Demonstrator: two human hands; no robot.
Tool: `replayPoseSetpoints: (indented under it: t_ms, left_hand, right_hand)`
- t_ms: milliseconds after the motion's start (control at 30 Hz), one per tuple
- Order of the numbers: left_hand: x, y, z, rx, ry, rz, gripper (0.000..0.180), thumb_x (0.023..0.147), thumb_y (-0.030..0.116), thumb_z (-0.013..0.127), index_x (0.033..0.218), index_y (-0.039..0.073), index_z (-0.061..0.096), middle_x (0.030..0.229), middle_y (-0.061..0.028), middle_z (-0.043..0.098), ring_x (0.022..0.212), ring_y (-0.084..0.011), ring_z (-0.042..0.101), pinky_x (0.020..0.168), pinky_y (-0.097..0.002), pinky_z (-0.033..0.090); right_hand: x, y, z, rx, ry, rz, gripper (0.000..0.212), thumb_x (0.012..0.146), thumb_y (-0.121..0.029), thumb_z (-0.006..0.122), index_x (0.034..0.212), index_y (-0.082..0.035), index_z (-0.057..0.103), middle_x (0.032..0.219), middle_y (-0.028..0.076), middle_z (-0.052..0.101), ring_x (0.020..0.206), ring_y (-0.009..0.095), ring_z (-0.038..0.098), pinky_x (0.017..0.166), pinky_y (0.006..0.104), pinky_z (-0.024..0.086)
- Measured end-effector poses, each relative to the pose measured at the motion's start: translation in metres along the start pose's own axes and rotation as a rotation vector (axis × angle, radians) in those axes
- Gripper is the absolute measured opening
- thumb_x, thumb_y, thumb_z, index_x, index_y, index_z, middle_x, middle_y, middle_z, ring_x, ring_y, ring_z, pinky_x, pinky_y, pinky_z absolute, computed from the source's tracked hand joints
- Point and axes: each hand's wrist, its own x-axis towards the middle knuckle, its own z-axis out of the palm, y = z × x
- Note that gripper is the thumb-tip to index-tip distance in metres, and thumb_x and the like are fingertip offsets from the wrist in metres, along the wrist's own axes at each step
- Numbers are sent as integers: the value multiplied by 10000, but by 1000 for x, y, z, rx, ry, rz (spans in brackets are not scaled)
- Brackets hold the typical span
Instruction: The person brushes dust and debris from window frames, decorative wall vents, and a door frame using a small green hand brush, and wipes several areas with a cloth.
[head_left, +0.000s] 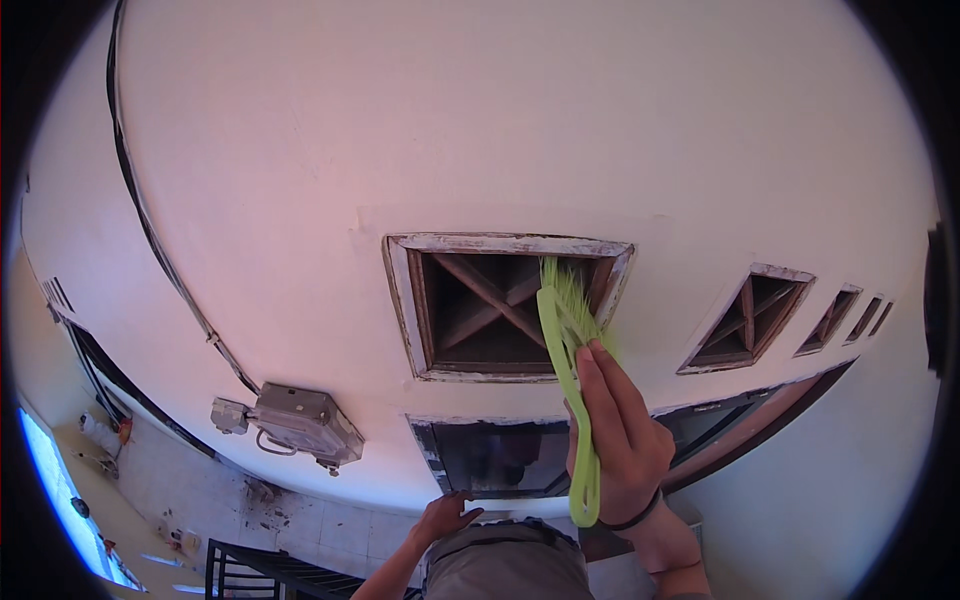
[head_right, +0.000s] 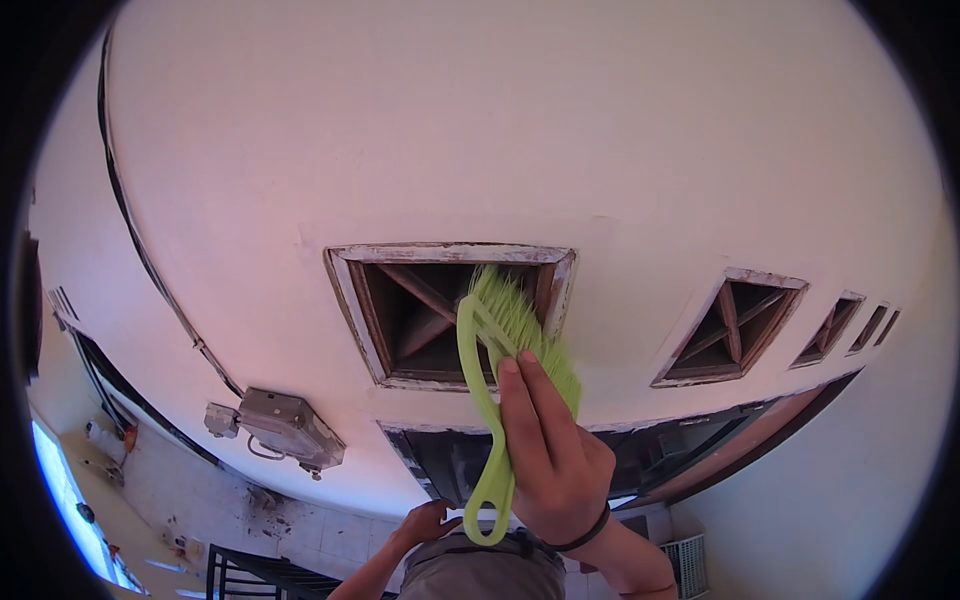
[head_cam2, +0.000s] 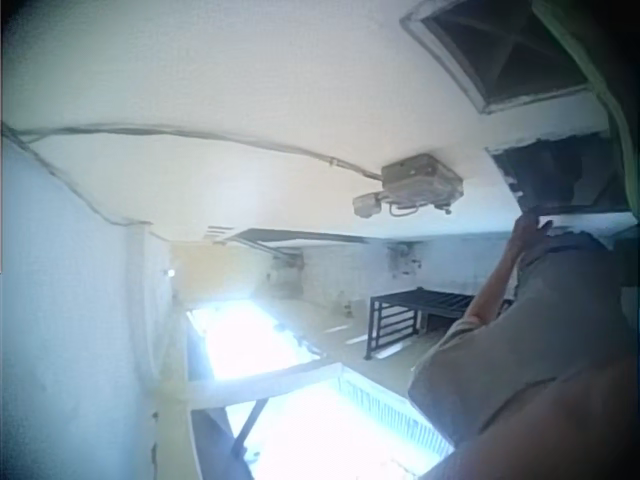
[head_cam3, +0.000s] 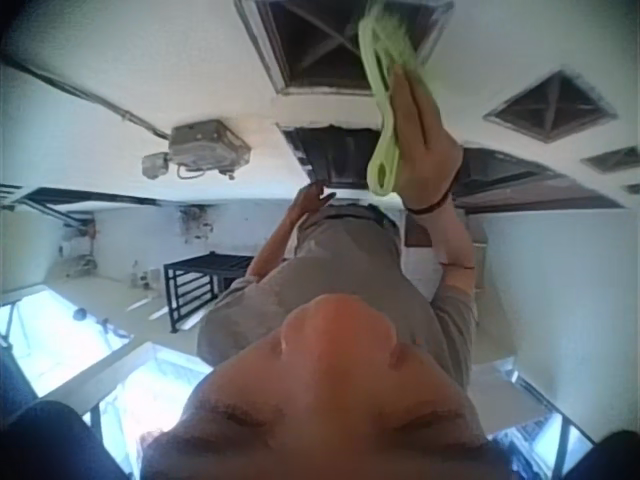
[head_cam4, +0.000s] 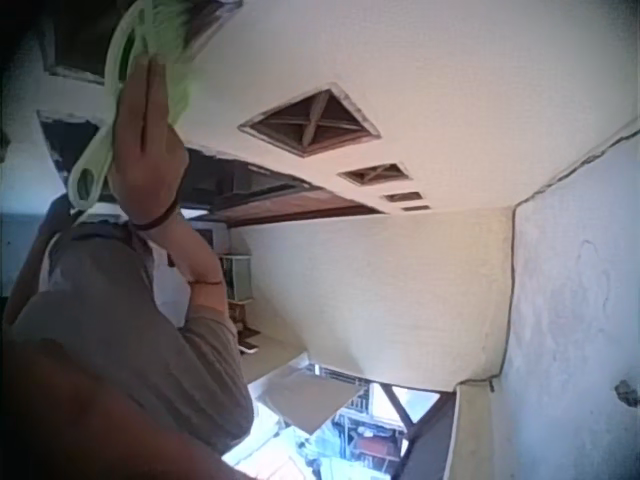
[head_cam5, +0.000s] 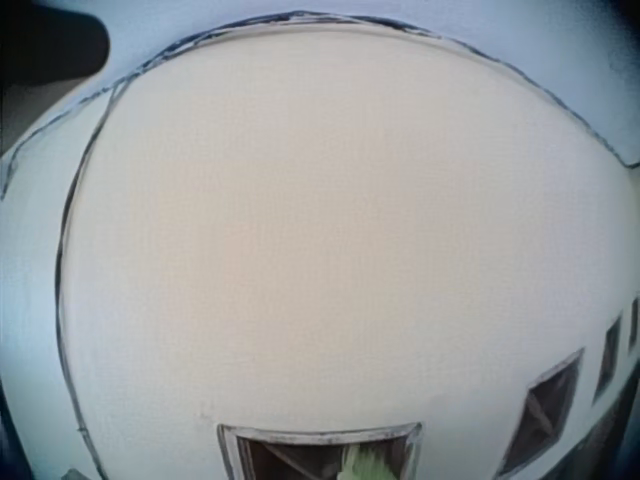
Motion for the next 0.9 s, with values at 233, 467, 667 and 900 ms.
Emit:
replayPoseSetpoints:
  t_ms: [233,467,667,900]
  left_hand:
    - [6,-39,31,-208,-8,-72,543,927,539,718,1218,82,679,934,-162,754,917,-361,737,811,-466,572]
    - [12,26,-28,-106,270,92,341,955,372,717,1151,96,675,759,-141,707,743,-369,717,668,-467,559]
    - [14,-1,-13,-144,207,-68,298,952,355,716,1130,118,686,744,-150,714,747,-375,728,659,-485,555]
    - [-45,-133,92,-110,-33,-579,461,937,491,674,1161,91,719,1063,-229,759,1089,-398,709,930,-499,550]
  right_hand:
    - [-24,-8,-10,227,-210,-48,545,822,-61,736,1354,18,646,1307,188,689,933,280,763,661,327,599]
    - [-18,-22,-7,324,-492,-61,574,797,-56,741,1357,12,638,1298,183,699,749,217,752,620,278,588]
    - [0,-27,-9,81,-566,30,509,846,-8,709,1347,41,633,1295,223,688,897,319,770,685,345,617]
    - [4,-16,-2,104,-180,-45,527,821,-62,750,1334,14,657,1307,181,694,845,254,771,629,296,599]
